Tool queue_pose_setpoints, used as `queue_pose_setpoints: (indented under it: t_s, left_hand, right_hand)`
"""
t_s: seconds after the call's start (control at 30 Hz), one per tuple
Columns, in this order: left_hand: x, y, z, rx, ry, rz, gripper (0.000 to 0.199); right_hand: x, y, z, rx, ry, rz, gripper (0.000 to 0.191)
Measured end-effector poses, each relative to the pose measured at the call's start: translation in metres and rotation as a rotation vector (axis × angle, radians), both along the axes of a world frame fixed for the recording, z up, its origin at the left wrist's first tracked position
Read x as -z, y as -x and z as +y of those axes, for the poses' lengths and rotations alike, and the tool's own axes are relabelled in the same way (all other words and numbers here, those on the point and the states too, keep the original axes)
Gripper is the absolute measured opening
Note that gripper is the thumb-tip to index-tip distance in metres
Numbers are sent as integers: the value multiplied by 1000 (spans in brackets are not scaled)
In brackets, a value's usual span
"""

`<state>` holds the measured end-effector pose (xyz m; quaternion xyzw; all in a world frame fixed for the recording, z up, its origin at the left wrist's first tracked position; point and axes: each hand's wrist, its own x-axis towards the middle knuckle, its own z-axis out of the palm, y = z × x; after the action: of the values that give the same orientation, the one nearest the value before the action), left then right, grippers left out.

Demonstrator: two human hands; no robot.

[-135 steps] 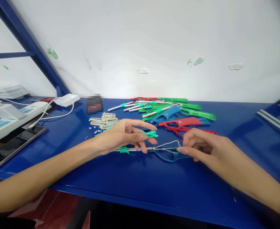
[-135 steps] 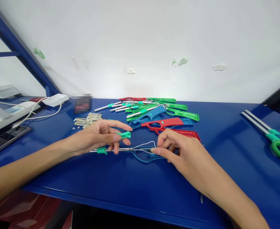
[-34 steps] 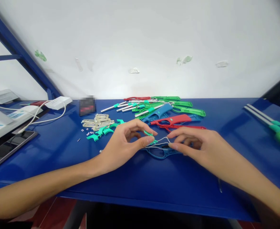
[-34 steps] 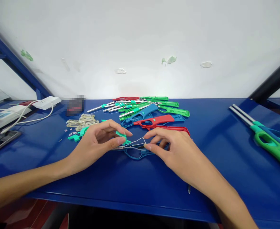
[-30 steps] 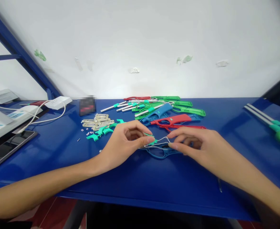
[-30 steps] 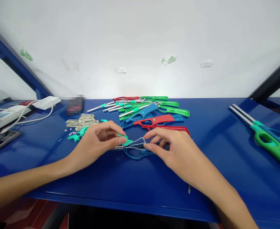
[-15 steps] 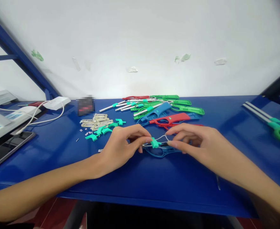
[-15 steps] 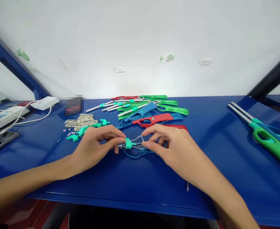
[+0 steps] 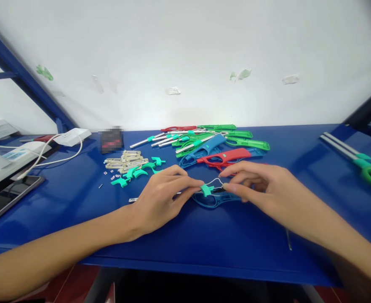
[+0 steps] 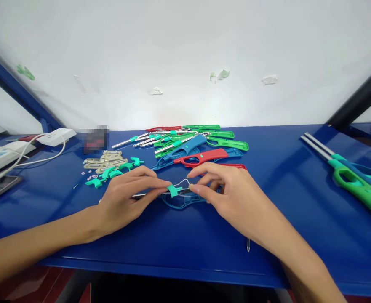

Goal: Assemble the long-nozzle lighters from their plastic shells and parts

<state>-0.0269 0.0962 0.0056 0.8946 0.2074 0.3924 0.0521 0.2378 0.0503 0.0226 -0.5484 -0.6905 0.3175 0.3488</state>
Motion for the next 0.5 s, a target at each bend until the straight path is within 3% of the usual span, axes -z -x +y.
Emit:
queue_pose_setpoints:
  t_s: [0.5]
  left_hand:
    - [-1, -5, -6, -72, 48, 85, 2]
  right_hand:
    - [-2, 1, 0, -10, 25, 16, 27]
